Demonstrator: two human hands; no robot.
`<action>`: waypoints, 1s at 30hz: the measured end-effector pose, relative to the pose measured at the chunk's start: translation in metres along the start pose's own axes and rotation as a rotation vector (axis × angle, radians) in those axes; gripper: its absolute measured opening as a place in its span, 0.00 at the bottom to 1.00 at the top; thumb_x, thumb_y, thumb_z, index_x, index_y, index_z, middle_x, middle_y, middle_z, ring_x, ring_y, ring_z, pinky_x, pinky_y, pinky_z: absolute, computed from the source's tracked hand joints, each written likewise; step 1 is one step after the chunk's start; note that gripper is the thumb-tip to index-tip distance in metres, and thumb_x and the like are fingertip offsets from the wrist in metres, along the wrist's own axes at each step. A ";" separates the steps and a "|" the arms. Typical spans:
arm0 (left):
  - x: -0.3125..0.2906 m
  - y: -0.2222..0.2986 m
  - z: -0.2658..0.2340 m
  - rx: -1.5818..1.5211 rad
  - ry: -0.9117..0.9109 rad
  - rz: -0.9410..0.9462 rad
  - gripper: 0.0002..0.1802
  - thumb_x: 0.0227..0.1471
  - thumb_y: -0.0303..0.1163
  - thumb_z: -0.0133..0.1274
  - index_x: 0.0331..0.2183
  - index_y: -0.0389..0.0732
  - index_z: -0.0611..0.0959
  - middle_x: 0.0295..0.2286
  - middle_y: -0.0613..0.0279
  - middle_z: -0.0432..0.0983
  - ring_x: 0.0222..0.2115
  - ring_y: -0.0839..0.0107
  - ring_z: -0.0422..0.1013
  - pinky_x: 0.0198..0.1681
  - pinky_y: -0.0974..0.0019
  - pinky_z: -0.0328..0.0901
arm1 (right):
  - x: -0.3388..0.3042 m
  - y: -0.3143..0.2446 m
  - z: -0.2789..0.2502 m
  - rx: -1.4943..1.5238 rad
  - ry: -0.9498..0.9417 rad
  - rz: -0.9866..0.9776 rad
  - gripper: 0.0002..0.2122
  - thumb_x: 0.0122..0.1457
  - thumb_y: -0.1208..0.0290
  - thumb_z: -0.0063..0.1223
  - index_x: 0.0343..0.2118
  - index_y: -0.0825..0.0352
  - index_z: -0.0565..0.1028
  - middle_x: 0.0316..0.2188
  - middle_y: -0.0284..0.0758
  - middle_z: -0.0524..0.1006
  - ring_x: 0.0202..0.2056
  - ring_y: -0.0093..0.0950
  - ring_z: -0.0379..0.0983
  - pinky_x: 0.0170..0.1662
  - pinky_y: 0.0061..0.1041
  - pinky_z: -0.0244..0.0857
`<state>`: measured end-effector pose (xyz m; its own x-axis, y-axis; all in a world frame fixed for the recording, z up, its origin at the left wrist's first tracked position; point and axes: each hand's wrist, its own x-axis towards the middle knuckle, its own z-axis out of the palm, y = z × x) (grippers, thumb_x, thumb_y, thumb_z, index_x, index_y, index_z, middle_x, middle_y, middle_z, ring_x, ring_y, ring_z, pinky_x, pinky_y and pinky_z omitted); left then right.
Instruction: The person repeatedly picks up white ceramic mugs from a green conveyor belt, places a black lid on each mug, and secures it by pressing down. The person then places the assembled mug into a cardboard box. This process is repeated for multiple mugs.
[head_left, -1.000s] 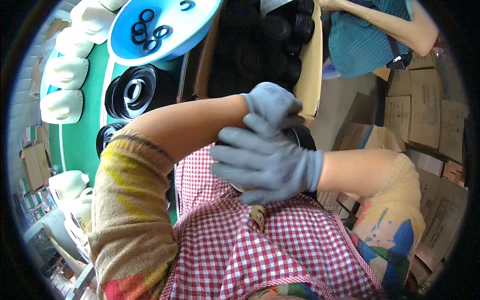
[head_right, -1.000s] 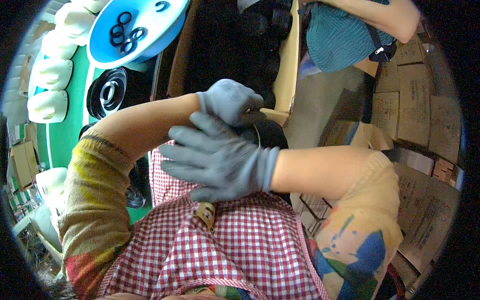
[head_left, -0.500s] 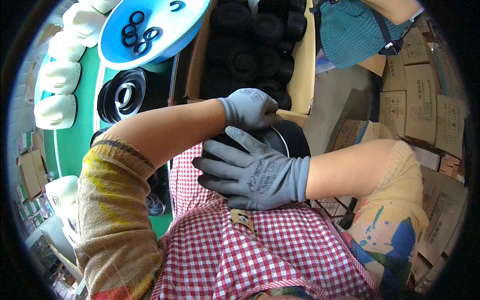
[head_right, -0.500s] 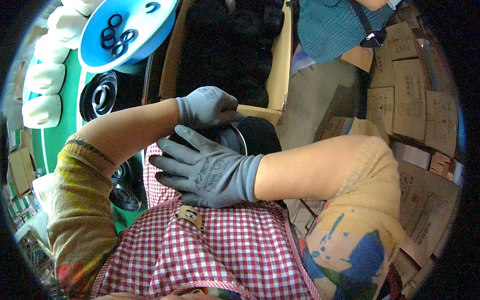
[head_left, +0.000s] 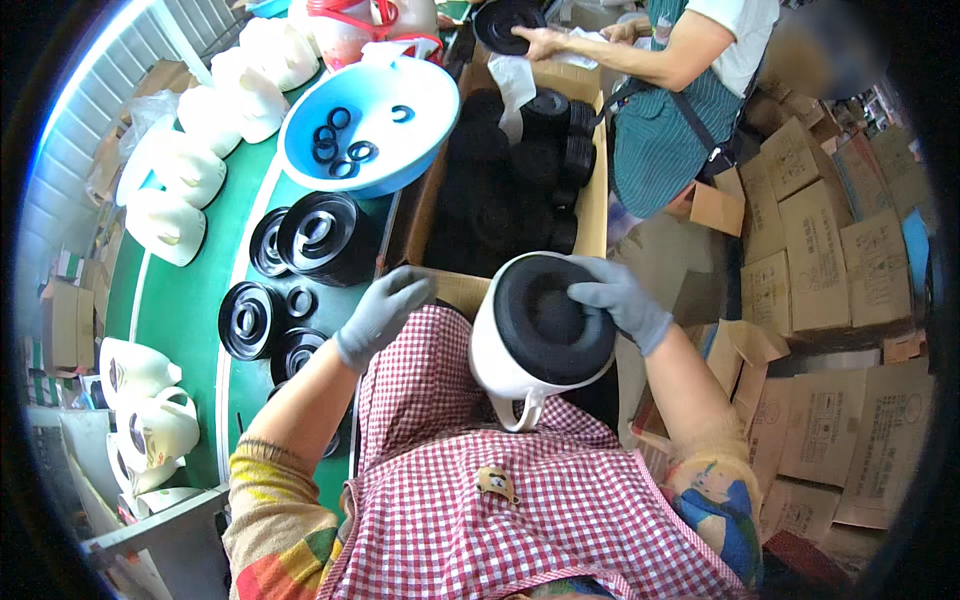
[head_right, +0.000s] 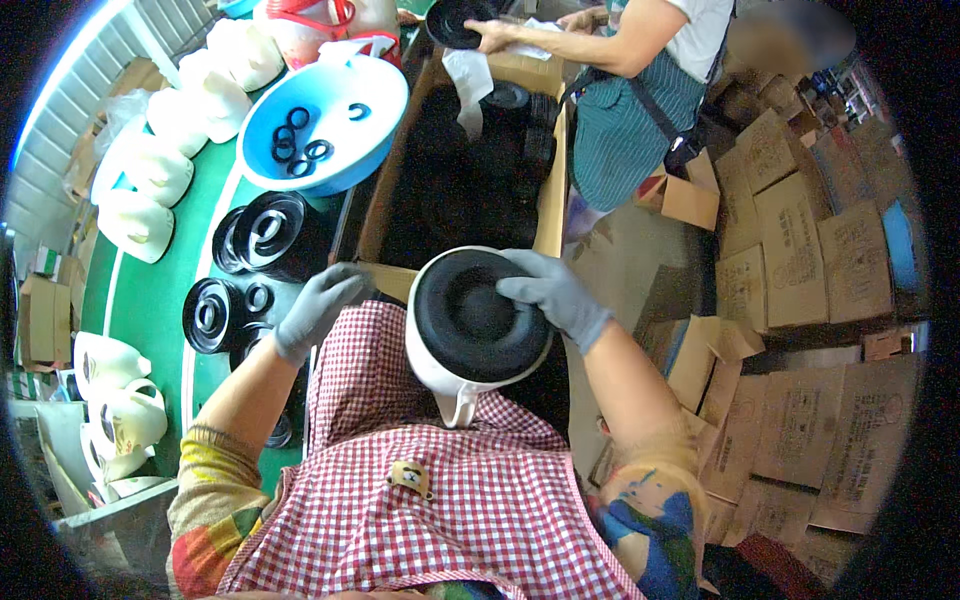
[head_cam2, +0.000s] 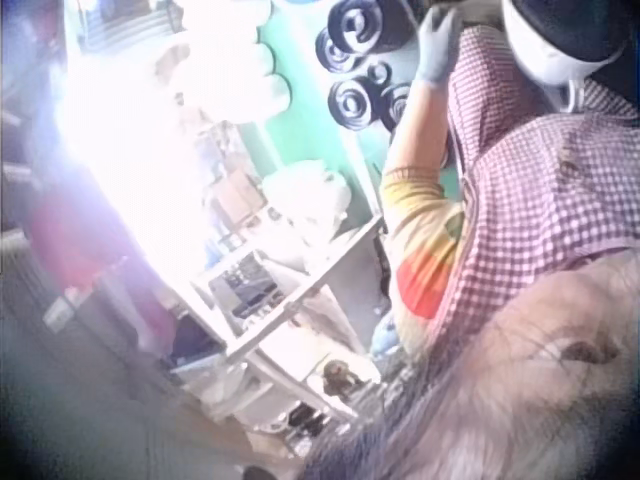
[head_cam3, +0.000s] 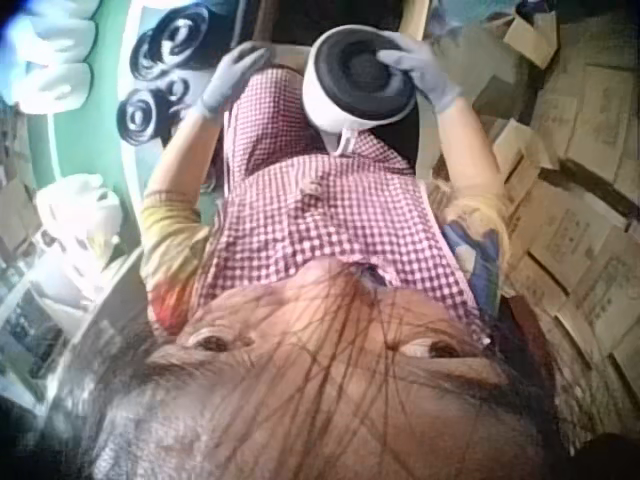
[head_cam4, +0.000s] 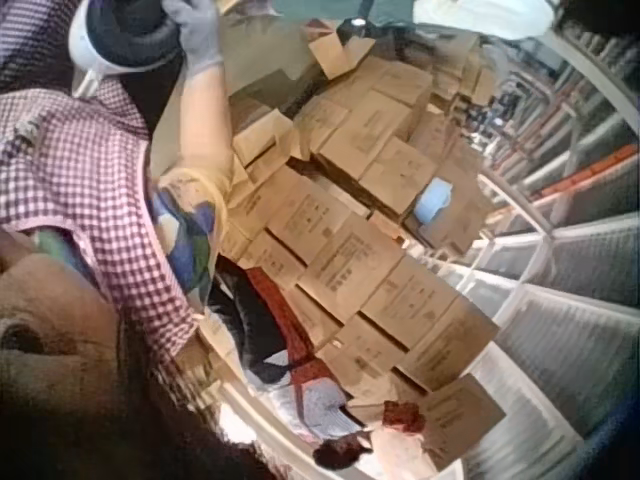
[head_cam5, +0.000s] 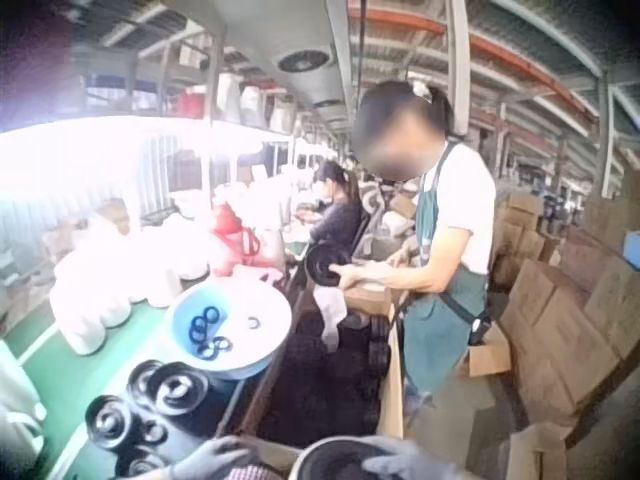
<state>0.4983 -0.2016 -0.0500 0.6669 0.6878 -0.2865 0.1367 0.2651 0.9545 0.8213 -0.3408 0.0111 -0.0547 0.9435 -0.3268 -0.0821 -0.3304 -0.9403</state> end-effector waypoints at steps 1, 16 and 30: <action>-0.020 0.004 0.000 -0.025 0.049 -0.078 0.17 0.60 0.36 0.49 0.44 0.34 0.78 0.36 0.62 0.76 0.37 0.74 0.71 0.39 0.70 0.68 | -0.017 -0.017 -0.001 -0.019 0.077 -0.111 0.26 0.51 0.66 0.58 0.53 0.73 0.70 0.44 0.37 0.76 0.46 0.27 0.71 0.53 0.28 0.63; -0.201 0.035 -0.023 -0.999 0.307 0.419 0.31 0.52 0.34 0.54 0.56 0.38 0.66 0.50 0.48 0.70 0.48 0.54 0.71 0.51 0.49 0.69 | 0.021 0.002 0.112 0.076 -0.095 -0.610 0.25 0.62 0.74 0.50 0.62 0.69 0.61 0.59 0.40 0.66 0.58 0.32 0.65 0.61 0.32 0.58; 0.064 0.055 -0.408 -0.064 1.085 0.336 0.19 0.49 0.28 0.58 0.44 0.40 0.73 0.31 0.61 0.75 0.24 0.69 0.71 0.19 0.67 0.64 | 0.049 0.115 0.094 -0.163 0.173 -0.094 0.18 0.64 0.80 0.41 0.57 0.76 0.66 0.53 0.42 0.72 0.54 0.29 0.69 0.59 0.26 0.61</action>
<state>0.2496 0.1325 -0.0493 -0.3278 0.9442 0.0329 0.0122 -0.0305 0.9995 0.7155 -0.3349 -0.1046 0.1177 0.9648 -0.2352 0.0834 -0.2456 -0.9658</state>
